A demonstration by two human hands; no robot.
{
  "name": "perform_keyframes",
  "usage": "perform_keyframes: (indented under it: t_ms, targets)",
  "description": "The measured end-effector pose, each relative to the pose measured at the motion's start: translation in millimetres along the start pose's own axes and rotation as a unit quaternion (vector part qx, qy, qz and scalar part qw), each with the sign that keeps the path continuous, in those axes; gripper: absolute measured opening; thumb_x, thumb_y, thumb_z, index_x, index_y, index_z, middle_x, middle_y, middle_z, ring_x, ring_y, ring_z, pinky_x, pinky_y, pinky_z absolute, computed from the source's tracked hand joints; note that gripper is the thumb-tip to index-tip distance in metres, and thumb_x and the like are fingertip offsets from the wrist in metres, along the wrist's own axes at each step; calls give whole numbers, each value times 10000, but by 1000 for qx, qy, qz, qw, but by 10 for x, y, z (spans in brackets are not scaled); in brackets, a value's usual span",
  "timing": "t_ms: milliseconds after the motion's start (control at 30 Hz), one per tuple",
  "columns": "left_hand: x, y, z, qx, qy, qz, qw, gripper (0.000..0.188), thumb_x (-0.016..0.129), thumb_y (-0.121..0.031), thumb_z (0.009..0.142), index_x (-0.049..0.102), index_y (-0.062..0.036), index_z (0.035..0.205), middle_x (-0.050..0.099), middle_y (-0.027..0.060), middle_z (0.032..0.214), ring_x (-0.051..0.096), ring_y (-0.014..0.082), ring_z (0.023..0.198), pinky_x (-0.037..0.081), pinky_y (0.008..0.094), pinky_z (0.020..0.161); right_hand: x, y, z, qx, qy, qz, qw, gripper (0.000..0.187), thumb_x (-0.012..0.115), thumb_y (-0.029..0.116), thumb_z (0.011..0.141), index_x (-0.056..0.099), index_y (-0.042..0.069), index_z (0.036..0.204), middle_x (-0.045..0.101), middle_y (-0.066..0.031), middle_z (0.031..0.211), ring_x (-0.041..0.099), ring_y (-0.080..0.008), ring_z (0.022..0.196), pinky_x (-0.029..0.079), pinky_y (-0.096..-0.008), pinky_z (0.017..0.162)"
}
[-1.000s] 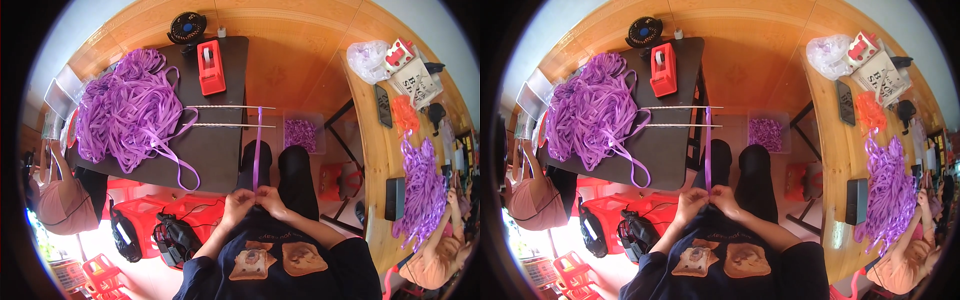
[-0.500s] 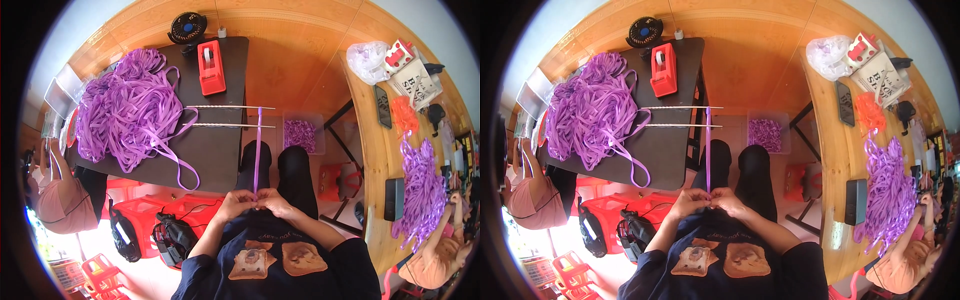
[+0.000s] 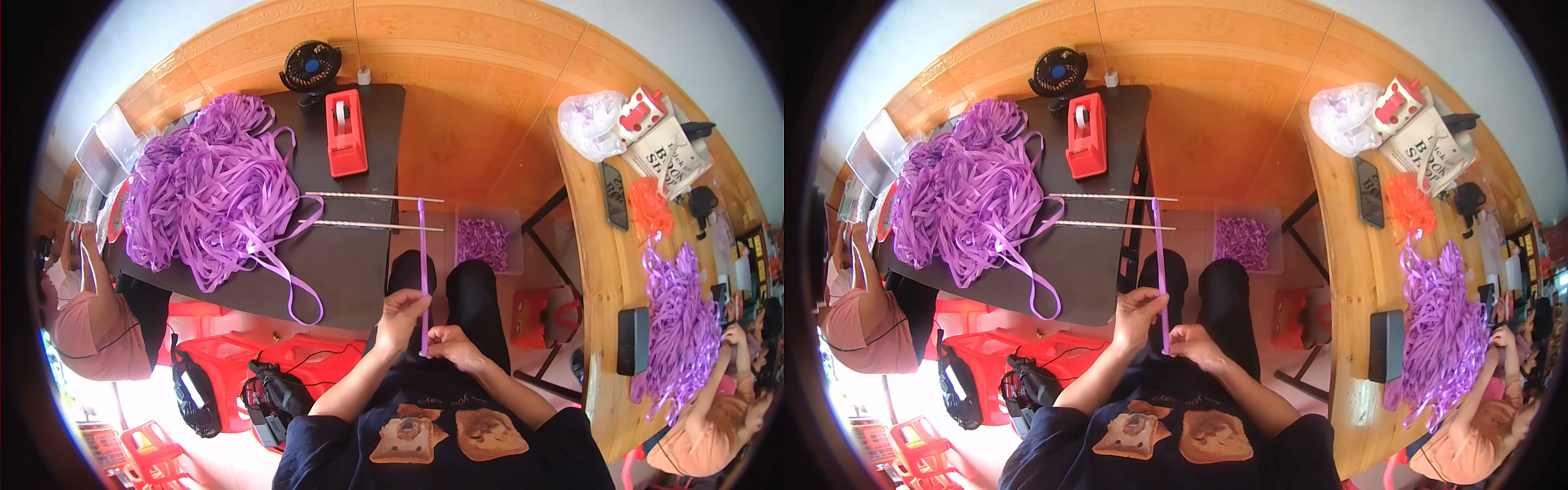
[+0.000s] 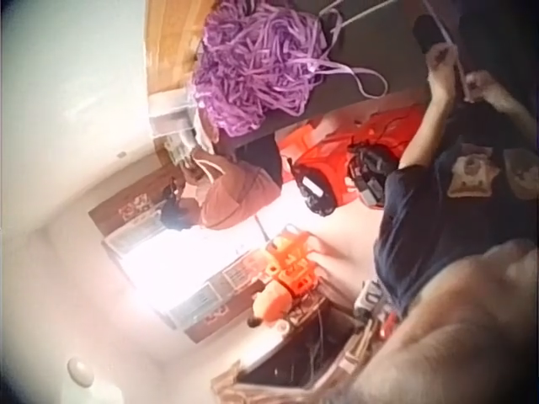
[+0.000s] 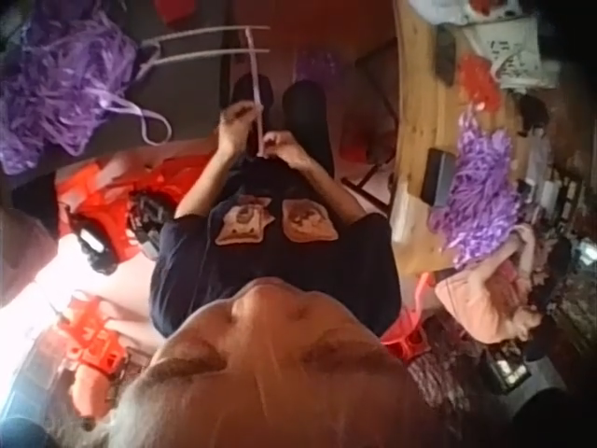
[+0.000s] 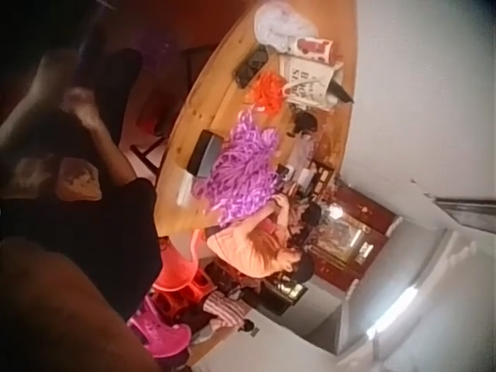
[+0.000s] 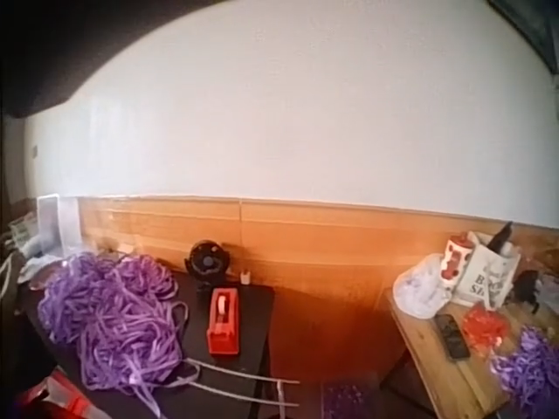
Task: Making purple ribbon bows using a metal rod jig for assembly.
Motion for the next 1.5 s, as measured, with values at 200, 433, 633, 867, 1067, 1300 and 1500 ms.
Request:
perform_keyframes:
  t_ms: [200,433,633,867,1067,1300,1500]
  targets:
    - [285,-148,270,50,-39,-36,997,61,666,-91,853,659,-37,879,601,-17,669,465,23,504,335,181,445,-260,-44,-51,-108,-97,-60,988,106,673,-15,720,613,17,801,607,-22,716,560,-91,648,456,-223,610]
    - [451,-356,623,106,-66,-93,988,87,621,-93,878,631,-16,916,611,14,716,465,47,506,363,198,454,-414,-101,-38,-168,-148,-126,966,90,666,13,712,608,6,781,565,10,703,516,-68,644,423,-222,589]
    - [569,-481,757,66,-38,-176,981,72,606,-80,882,618,-11,902,631,59,761,591,120,616,426,218,480,-468,-212,69,-173,-194,-197,945,91,663,26,693,613,5,766,585,-7,696,545,-85,653,446,-240,603]
    - [583,-458,931,59,29,-180,981,41,625,-51,866,620,-13,881,644,70,774,623,147,633,458,235,476,-531,-166,-57,-142,-272,-300,903,116,662,51,663,636,8,768,651,-123,703,638,-211,641,495,-313,606]
    - [615,-447,733,3,125,-92,988,44,648,-37,849,646,-3,821,648,80,716,627,140,571,475,211,473,-703,-128,-273,-171,-194,-246,934,132,700,29,688,638,24,804,609,-70,672,603,-141,645,468,-279,598]
    - [491,-345,230,-96,232,-20,968,69,660,-30,842,640,18,888,655,86,730,628,124,575,475,206,466,-459,1094,-494,-409,-144,-7,901,316,555,49,869,574,-19,1178,553,-132,1241,513,-209,1149,365,-337,1004]
    - [318,-361,-73,-138,233,-41,962,74,651,-32,855,636,18,907,655,84,749,636,129,592,479,191,475,-516,1227,-408,-352,93,-70,929,250,612,-58,832,602,-56,1082,587,-99,1042,584,-169,971,468,-281,850]
Point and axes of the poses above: each hand's wrist, its own z-axis towards the middle knuckle, its own x-axis out of the palm, y = z × x, the point moved 1 cm from there along z, towards the middle knuckle
